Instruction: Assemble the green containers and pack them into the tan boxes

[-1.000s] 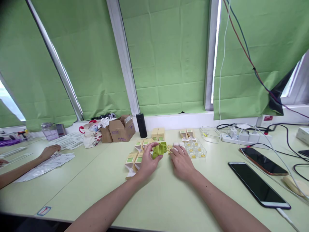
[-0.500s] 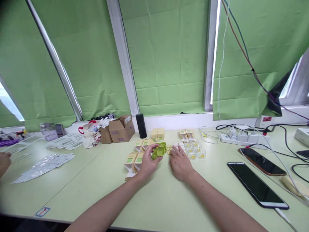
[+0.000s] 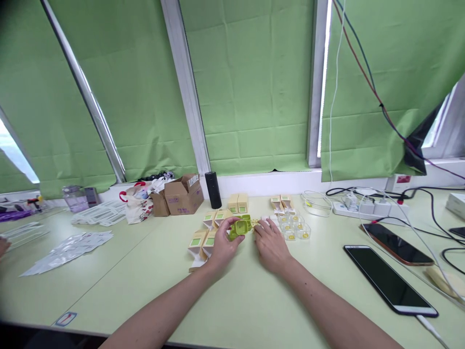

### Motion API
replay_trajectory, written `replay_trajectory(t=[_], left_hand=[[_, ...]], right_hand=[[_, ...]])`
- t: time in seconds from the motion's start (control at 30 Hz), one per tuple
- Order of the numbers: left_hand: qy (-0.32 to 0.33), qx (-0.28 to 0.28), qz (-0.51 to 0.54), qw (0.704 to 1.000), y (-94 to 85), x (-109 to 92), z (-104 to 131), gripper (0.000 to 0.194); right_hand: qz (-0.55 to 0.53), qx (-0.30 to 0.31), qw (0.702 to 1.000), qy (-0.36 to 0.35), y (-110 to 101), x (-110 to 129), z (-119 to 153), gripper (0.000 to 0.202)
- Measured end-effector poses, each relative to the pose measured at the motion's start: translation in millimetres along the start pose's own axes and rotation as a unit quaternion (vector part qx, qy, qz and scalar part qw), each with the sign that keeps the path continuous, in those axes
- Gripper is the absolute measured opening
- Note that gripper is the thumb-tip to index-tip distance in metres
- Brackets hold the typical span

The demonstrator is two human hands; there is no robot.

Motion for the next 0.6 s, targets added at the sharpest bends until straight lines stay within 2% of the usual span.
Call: replay_trajectory(t=[0.13,0.27,0.4,0.53,0.6], left_hand=[[-0.013,-0.005,0.006,1.0,-1.3,-0.5,-2.4,0.048],[-0.029,-0.007,0.021,0.999,-1.3,-0.6,-3.0,0.046],[-0.033,-0.009,0.024,0.999,-0.6,-1.4,-1.8,0.045],[-0.033,-0.009,0.017,0.999,0.1,-2.0,-1.0,0.046],[-0.034,-0.009,0.013,0.999,0.3,-2.0,-1.0,0.046]], right_hand=[[-0.1,-0.119,0.987,0.034,-2.6,-6.1,-0.8,0.03],[-0.216,-0.209,0.947,0.118,-12.2,-11.3,2.1,0.024],[-0.281,-0.23,0.915,0.179,-24.7,-9.1,4.3,0.015],[-0.362,-0.209,0.874,0.247,-30.3,-3.7,4.1,0.008],[-0.416,-0.204,0.848,0.258,-31.4,0.2,3.1,0.012]])
Point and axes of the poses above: each hand's wrist, its own z-axis away from the middle knuckle, its own y-axis out of the palm, x = y × z, the point moved 2 cm from there along -z, towards the middle knuckle, and after that the axes turned 3 degrees about -x, right-handed, at the moved point
